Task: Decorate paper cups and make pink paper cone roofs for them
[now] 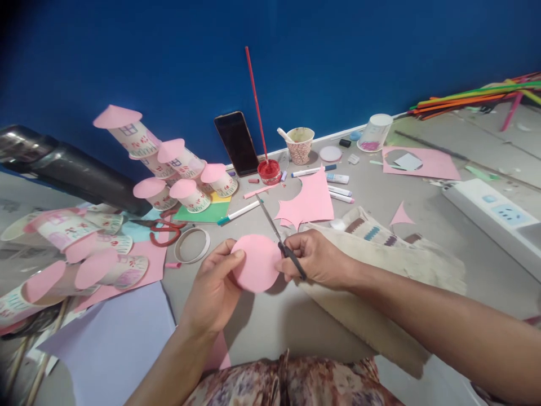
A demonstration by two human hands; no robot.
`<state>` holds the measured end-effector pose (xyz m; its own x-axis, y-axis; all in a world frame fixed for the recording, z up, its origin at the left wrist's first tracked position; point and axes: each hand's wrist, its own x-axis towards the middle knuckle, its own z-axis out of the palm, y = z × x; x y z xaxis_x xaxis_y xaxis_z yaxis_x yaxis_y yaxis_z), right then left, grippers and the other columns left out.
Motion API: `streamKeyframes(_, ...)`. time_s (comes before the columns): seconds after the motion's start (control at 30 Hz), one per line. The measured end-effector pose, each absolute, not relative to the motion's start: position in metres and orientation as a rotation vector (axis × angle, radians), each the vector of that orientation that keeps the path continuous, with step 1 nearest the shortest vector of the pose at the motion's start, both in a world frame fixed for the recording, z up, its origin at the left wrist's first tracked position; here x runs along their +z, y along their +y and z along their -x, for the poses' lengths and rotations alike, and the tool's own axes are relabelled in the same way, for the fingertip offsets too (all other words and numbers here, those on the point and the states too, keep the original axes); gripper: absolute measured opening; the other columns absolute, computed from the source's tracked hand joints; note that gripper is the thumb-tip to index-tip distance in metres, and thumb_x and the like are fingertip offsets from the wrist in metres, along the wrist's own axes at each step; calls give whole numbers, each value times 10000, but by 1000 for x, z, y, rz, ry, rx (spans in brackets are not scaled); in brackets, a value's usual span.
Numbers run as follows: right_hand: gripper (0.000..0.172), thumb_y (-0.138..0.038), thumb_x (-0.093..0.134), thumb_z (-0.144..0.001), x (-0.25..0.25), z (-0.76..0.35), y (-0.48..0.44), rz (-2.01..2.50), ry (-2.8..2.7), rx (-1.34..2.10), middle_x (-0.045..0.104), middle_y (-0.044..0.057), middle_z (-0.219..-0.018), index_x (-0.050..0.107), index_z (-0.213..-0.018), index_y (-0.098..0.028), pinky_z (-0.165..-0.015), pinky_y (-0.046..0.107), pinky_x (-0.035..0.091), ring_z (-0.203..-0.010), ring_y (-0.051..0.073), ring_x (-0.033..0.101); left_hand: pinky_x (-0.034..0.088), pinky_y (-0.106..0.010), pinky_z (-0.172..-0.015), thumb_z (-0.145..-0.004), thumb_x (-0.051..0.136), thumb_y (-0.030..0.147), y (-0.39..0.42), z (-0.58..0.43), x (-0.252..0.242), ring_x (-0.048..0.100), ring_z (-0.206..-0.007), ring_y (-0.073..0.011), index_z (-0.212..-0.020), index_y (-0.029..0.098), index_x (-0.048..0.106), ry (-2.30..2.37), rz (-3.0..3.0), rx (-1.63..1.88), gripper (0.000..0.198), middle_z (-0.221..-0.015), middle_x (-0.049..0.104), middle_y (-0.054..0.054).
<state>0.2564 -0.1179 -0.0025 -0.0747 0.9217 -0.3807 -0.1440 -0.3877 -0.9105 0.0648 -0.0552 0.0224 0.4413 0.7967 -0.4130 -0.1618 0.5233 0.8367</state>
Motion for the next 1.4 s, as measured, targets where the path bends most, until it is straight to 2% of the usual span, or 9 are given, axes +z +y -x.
streamKeyframes(0.1, 373, -439, 876, -614, -3, -260, -117, 1359, -865, 1529, 632, -8, -527, 619, -640, -170, -417, 215, 264, -438, 78, 424, 395, -198, -554, -649, 864, 286, -51, -60, 24, 490, -550, -83, -684, 167, 584, 928, -835, 615, 306, -598, 581, 46)
streamKeyframes(0.4, 378, -460, 865, -676, -4, -259, -118, 1287, -935, 1588, 622, -17, -551, 620, -663, -173, -465, 221, 294, -482, 87, 451, 532, -263, -669, -645, 925, 318, -52, -62, 21, 646, -678, -150, -834, 119, 743, 978, -888, 564, 329, -744, 736, -42)
streamKeyframes(0.53, 482, -618, 778, -774, -4, -264, -118, 1218, -1044, 1591, 625, 1, -569, 654, -671, -163, -499, 235, 310, -495, 86, 428, 521, -239, -621, -618, 937, 292, -48, -60, 24, 643, -659, -140, -805, 136, 727, 1039, -830, 752, 321, -730, 725, -18)
streamKeyframes(0.7, 660, -807, 710, -739, -4, -267, -119, 1220, -1142, 1701, 645, 27, -597, 669, -749, -149, -510, 246, 298, -512, 97, 421, 543, -249, -656, -729, 880, 344, -46, -57, 28, 677, -738, -166, -849, 152, 736, 986, -810, 878, 268, -792, 730, -28)
streamKeyframes(0.8, 717, -854, 671, -740, -7, -268, -119, 1219, -1181, 1716, 656, 37, -620, 676, -793, -139, -525, 251, 296, -540, 105, 430, 518, -212, -587, -789, 842, 390, -47, -57, 28, 657, -714, -144, -922, 151, 767, 972, -803, 902, 284, -838, 734, -37)
streamKeyframes(0.97, 701, -842, 682, -747, -14, -268, -120, 1212, -1174, 1708, 645, 32, -637, 655, -778, -142, -541, 252, 293, -570, 109, 447, 390, -152, -405, -745, 881, 353, -47, -59, 27, 533, -552, -84, -827, 132, 744, 953, -776, 917, 273, -680, 639, 4)
streamKeyframes(1.1, 655, -788, 730, -753, -13, -268, -120, 1205, -1174, 1729, 650, 37, -651, 644, -772, -139, -560, 250, 312, -582, 113, 480, 396, -148, -357, -734, 893, 343, -48, -61, 25, 518, -500, -72, -896, 119, 731, 935, -754, 877, 320, -677, 639, 12)
streamKeyframes(1.27, 722, -854, 656, -760, -11, -266, -120, 1230, -1155, 1687, 660, 37, -637, 675, -812, -134, -535, 250, 297, -546, 100, 433, 610, -267, -510, -708, 891, 259, -52, -61, 30, 746, -700, -219, -1125, 150, 689, 938, -663, 904, 476, -839, 748, -44)
streamKeyframes(1.4, 708, -837, 641, -793, -13, -263, -121, 1134, -1152, 1708, 669, 28, -648, 678, -885, -136, -514, 249, 276, -509, 87, 392, 671, -359, -647, -732, 856, 241, -56, -64, 32, 793, -887, -326, -1279, 161, 622, 918, -600, 907, 600, -968, 789, -114)
